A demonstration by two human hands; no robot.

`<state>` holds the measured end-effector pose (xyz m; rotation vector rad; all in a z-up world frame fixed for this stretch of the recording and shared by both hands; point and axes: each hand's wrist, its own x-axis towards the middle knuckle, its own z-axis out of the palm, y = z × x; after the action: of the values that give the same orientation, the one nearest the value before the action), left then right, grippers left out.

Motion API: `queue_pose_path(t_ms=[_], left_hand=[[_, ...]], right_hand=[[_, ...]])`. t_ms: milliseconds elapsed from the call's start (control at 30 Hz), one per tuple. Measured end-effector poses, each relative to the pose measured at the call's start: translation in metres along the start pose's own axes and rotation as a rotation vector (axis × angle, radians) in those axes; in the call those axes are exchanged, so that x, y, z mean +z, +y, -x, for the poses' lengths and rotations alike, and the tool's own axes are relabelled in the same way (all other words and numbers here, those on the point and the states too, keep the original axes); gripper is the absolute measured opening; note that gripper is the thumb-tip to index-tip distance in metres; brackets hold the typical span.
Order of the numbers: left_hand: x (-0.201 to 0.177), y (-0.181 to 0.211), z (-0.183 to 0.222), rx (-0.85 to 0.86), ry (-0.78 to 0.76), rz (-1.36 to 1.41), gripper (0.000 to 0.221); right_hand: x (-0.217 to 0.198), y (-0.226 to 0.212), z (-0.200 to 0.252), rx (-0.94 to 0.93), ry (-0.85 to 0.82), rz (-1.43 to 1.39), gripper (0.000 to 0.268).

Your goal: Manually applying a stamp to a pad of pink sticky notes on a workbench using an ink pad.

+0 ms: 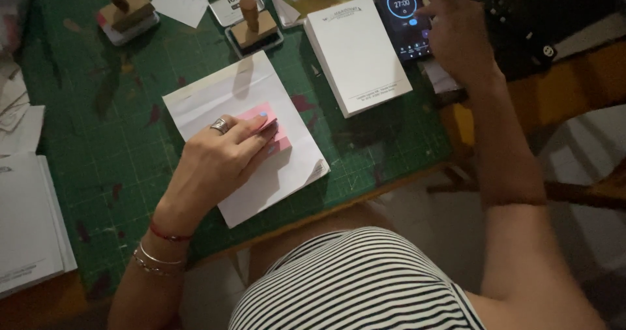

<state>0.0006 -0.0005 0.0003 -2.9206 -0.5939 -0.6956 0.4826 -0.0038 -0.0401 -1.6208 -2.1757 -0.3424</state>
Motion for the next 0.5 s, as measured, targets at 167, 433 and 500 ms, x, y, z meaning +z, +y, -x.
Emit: queue_pose_path(t_ms=[167, 433, 500], left_hand=[[-0.001, 0.001, 0.0, 0.008, 0.011, -0.036, 0.015], [-0.001, 0.0, -0.001, 0.002, -0.005, -0.016, 0.016], [0.0, 0.0, 0.0, 0.003, 0.006, -0.012, 0.016]], right_hand=[[-0.02, -0.001, -0.004, -0.043, 0.097, -0.028, 0.075], [-0.02, 0.007, 0.006, 0.004, 0.126, -0.027, 0.054], [-0.021, 0.006, 0.005, -0.032, 0.133, -0.037, 0.051]])
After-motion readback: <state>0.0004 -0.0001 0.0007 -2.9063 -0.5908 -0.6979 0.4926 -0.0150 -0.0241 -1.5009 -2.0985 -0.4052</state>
